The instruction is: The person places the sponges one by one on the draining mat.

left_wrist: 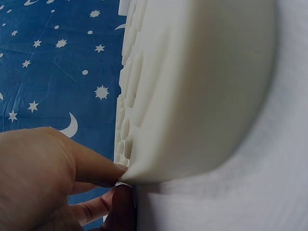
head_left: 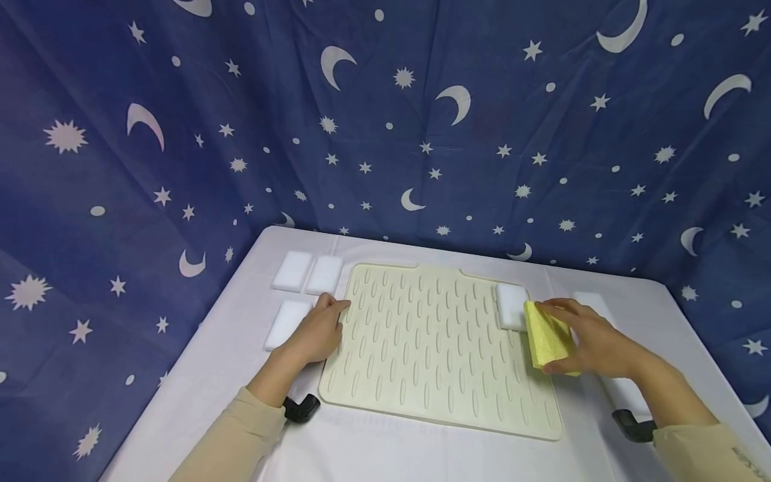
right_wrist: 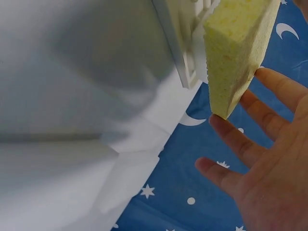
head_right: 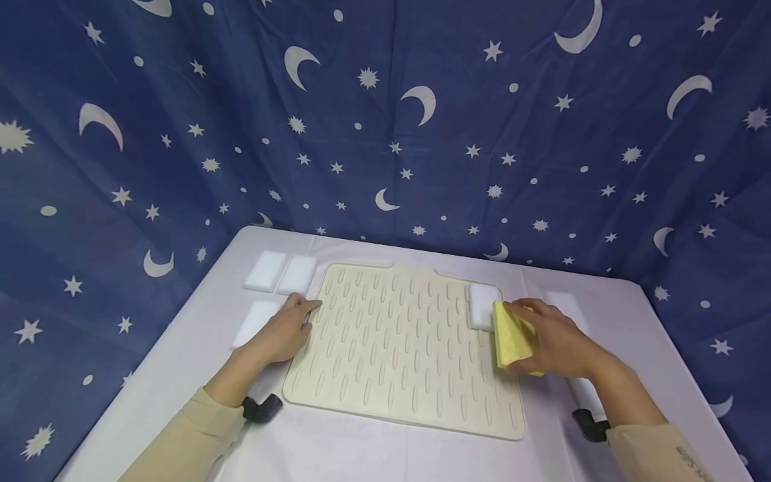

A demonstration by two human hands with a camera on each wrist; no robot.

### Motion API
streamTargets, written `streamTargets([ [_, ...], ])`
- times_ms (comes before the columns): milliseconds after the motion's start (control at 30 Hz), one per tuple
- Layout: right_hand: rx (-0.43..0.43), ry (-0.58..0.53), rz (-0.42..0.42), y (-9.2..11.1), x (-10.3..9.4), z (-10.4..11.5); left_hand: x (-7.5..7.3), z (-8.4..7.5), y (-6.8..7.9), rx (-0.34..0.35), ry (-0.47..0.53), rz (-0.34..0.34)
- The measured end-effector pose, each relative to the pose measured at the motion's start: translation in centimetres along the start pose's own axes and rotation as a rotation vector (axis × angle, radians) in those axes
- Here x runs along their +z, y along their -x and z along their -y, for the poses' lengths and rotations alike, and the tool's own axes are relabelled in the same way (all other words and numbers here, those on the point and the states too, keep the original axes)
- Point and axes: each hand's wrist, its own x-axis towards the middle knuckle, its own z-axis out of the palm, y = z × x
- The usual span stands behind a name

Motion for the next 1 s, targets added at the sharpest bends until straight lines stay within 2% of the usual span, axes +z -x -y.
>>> streamTargets([
  [600, -0.006, -0.05, -0.001, 1.2, 2.0, 1.2, 0.0, 0.0, -0.1, -0.002, -0.006, 0.002],
  [1000, -0.022, -0.055, -0.032, 2.0, 3.4, 1.6, 0.0, 0.0, -0.1, 0.003, -0.005, 0.001],
])
